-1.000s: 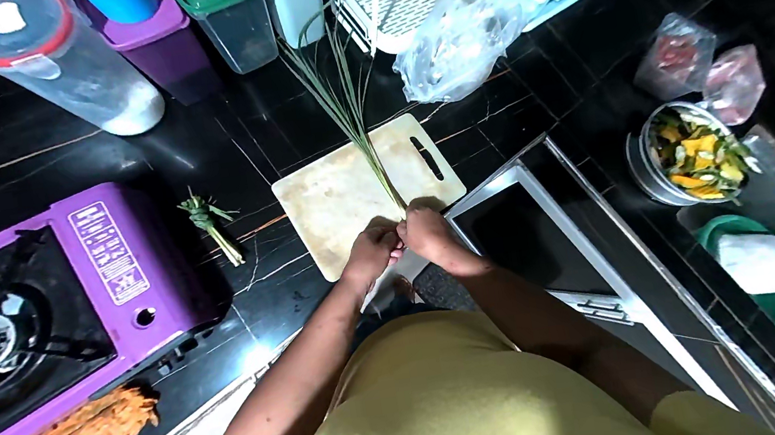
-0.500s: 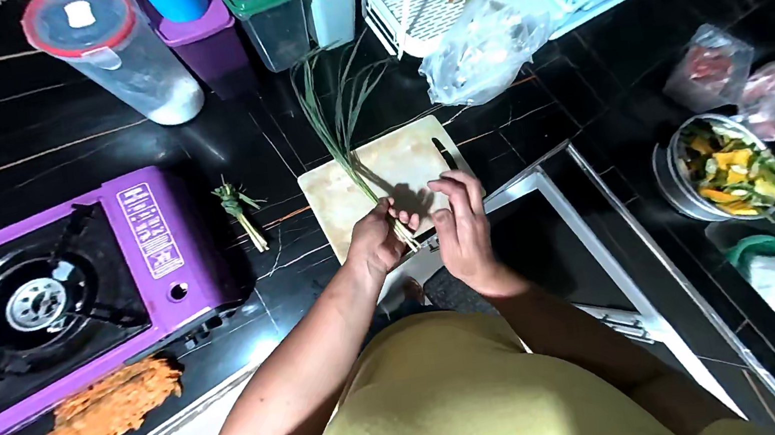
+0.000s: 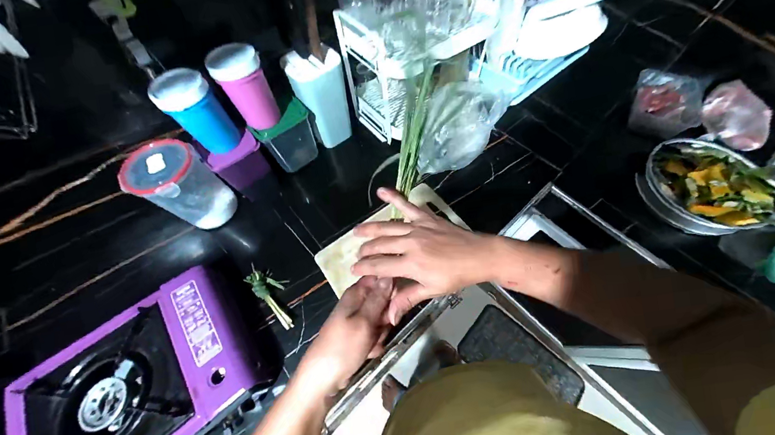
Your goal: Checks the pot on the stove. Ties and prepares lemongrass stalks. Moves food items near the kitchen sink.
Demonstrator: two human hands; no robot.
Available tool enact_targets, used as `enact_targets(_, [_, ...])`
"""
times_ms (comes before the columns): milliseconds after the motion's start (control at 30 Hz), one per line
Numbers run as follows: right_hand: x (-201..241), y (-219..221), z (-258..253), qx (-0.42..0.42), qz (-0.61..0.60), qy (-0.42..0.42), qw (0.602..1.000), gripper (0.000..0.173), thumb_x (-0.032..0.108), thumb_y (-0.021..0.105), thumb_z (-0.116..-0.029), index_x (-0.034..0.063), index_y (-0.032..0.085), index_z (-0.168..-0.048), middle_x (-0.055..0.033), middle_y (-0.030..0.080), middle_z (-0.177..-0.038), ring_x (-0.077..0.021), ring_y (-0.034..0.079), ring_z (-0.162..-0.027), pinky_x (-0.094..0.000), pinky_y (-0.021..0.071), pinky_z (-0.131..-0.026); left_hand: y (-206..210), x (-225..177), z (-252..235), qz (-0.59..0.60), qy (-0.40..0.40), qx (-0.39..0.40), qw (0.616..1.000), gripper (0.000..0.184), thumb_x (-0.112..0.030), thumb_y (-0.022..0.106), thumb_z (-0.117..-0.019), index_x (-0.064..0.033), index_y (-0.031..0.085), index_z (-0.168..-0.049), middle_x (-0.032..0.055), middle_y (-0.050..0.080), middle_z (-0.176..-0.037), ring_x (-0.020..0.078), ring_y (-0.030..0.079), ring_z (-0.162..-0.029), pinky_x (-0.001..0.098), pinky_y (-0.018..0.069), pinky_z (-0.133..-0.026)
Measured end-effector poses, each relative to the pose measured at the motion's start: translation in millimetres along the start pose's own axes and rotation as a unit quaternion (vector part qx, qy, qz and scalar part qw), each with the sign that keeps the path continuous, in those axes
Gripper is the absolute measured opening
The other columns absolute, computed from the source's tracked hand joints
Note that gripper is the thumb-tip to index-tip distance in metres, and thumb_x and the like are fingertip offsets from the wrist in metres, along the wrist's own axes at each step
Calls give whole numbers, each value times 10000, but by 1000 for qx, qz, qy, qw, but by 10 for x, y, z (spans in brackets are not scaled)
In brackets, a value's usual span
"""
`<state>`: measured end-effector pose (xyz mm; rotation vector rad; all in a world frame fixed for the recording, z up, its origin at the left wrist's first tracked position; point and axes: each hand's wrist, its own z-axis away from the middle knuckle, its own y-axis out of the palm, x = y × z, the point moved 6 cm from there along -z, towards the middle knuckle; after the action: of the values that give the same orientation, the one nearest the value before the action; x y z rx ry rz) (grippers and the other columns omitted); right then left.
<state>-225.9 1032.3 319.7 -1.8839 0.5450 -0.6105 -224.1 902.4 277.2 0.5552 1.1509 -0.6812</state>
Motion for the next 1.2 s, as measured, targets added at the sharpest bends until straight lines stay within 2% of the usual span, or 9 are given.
enact_targets(67, [38,-96,-101,28,46,-43,998,390,453,565,-1034,149,687,-1246,-26,722,-1027,-225,670,-1090,-543,382,-1154,-225,-135,128,-147,14,24,989,294,-332,368,-1101,-152,576,-1000,-88,439,-634,28,397,-474,196,364,-434])
enact_targets(100, [40,-153,-150,50,51,-44,996,283,344,570,-1048,133,698,-1187,-43,718,-957,-231,690,-961,-484,495,-993,-339,-182,170,-220,27,31,975,309,-346,379,-1098,-138,592,-1014,-79,439,-643,33,410,-492,208,376,-456])
enact_targets(167, [-20,-266,-244,132,17,14,991,232,250,578,-1050,75,719,-1106,-114,718,-886,-306,709,-839,-509,553,-752,-538,-263,248,-339,43,38,939,341,-361,396,-1096,-104,613,-1037,-55,466,-703,42,440,-568,241,407,-543])
enact_targets(300, [-140,-315,-429,291,11,102,951,293,330,522,-1079,84,682,-1083,-108,694,-865,-316,693,-843,-550,534,-738,-761,-366,307,-471,64,28,880,354,-341,449,-1093,-61,636,-984,14,529,-759,120,518,-684,348,457,-646])
enact_targets(400, [-66,-238,-587,321,45,78,943,316,336,491,-1091,81,677,-1071,-121,681,-863,-329,684,-862,-545,521,-749,-790,-487,273,-556,67,14,829,301,-316,640,-1017,-35,748,-1017,157,692,-1080,333,626,-1116,551,477,-1003])
enact_targets(667, [40,-267,-951,348,125,54,927,325,340,481,-1094,84,673,-1038,-119,668,-845,-335,680,-852,-536,519,-729,-807,-745,49,-535,45,2,844,217,-226,695,-983,-35,725,-884,93,669,-771,224,648,-721,466,546,-718])
enact_targets(867, [-224,-226,-966,293,106,263,913,343,327,431,-1108,62,640,-1166,-188,689,-992,-402,683,-987,-586,528,-771,-1128,-730,-202,-574,118,-162,794,194,-164,642,-995,-7,745,-947,191,722,-912,372,709,-915,594,554,-854])
enact_targets(1033, [-262,102,-815,62,-83,402,910,329,285,460,-1103,37,600,-1268,-198,698,-968,-386,705,-918,-578,566,-775,-1422,-801,-432,-449,127,-313,827,175,-110,637,-978,21,739,-1033,217,727,-970,375,710,-947,604,543,-891])
enact_targets(1200, [-130,486,-693,-126,-350,357,857,271,209,464,-1102,17,605,-1231,-86,555,-758,-176,536,-629,-361,496,-635,-1518,-819,-539,69,212,-352,909,171,-73,506,-1057,26,634,-1110,65,706,-840,137,697,-693,324,620,-690])
